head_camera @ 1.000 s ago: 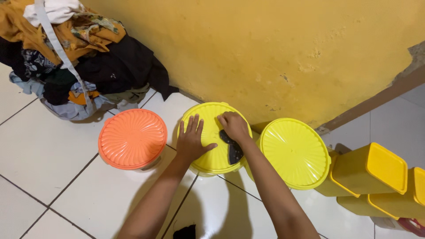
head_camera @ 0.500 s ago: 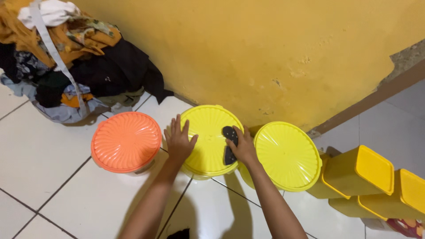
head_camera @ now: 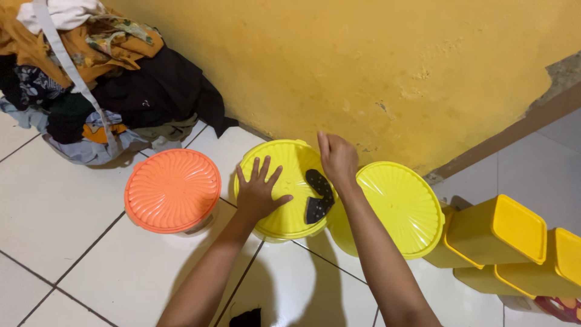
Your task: The person scrubs the lids and interiors of several yellow plastic buckets using a dark scrubbing tool. They remove lids, scrub the tops and insides, and replace the lids on the buckets.
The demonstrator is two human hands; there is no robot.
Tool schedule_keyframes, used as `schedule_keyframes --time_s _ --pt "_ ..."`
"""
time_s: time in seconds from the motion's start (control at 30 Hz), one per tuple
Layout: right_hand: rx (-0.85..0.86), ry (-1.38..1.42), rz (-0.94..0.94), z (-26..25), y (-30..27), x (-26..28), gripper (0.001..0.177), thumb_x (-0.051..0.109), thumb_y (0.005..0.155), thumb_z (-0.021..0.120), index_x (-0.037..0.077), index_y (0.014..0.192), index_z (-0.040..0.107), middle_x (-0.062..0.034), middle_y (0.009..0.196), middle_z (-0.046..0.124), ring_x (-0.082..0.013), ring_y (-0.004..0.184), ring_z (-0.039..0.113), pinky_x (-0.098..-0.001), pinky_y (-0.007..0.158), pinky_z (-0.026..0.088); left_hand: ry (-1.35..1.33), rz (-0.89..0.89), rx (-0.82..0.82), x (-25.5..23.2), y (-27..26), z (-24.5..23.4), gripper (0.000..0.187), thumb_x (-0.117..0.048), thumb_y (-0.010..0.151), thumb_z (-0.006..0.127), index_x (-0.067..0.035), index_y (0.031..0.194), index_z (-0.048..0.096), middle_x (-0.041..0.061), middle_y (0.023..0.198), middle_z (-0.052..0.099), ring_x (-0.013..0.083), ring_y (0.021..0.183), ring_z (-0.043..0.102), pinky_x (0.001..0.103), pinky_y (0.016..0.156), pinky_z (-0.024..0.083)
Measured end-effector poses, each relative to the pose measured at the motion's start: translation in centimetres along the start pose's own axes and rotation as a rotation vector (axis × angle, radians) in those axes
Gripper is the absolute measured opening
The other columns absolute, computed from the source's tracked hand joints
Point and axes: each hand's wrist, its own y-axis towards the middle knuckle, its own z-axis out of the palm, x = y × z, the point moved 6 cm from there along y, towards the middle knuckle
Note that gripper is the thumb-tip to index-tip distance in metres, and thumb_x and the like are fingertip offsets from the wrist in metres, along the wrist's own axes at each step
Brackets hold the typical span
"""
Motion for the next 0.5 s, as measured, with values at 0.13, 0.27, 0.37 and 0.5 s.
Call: schedule_keyframes --time_s 0.13,0.27,0.37,0.5 --pt "0.011 -0.097 -0.083 5.7 0.2 1.2 0.043 0.032 0.102 0.06 0.006 0.068 0.068 -0.0205 0.061 0.062 -0.0404 0.052 0.061 -0.0508 0.052 0.049 0.003 -0.01 0.033 0.1 -0.2 0.3 0.088 -0.073 0.075 0.069 -0.015 0.14 0.062 0.021 0.156 0.044 0.0455 0.145 0.036 0.08 0.111 0.012" --pt "0.118 -0.208 -0.121 10.2 -3.9 -0.1 0.05 0.038 0.099 0.056 0.006 0.063 0.07 -0.0201 0.064 0.067 -0.04 0.056 0.065 -0.0502 0.057 0.053 -0.008 -0.034 0.079 0.3 -0.4 0.5 0.091 -0.074 0.071 0.07 -0.014 0.139 0.062 0.023 0.154 0.042 0.0461 0.143 0.035 0.08 0.108 0.011" --pt "0.221 -0.156 -0.102 10.6 -5.5 -1.9 0.048 0.037 0.102 0.056 0.007 0.069 0.072 -0.0197 0.07 0.069 -0.041 0.063 0.066 -0.0526 0.063 0.053 -0.012 -0.027 0.058 -0.1 -1.2 0.5 0.087 -0.072 0.078 0.068 -0.014 0.142 0.061 0.021 0.157 0.043 0.0436 0.147 0.036 0.078 0.114 0.011" --pt "0.221 0.073 0.093 8.1 -3.6 -3.0 0.037 0.039 0.096 0.065 0.005 0.083 0.072 -0.0202 0.087 0.073 -0.0395 0.08 0.067 -0.0507 0.074 0.053 -0.013 -0.015 0.019 -0.1 -0.1 0.0 0.088 -0.073 0.075 0.07 -0.013 0.139 0.063 0.022 0.155 0.045 0.0437 0.147 0.035 0.077 0.115 0.01"
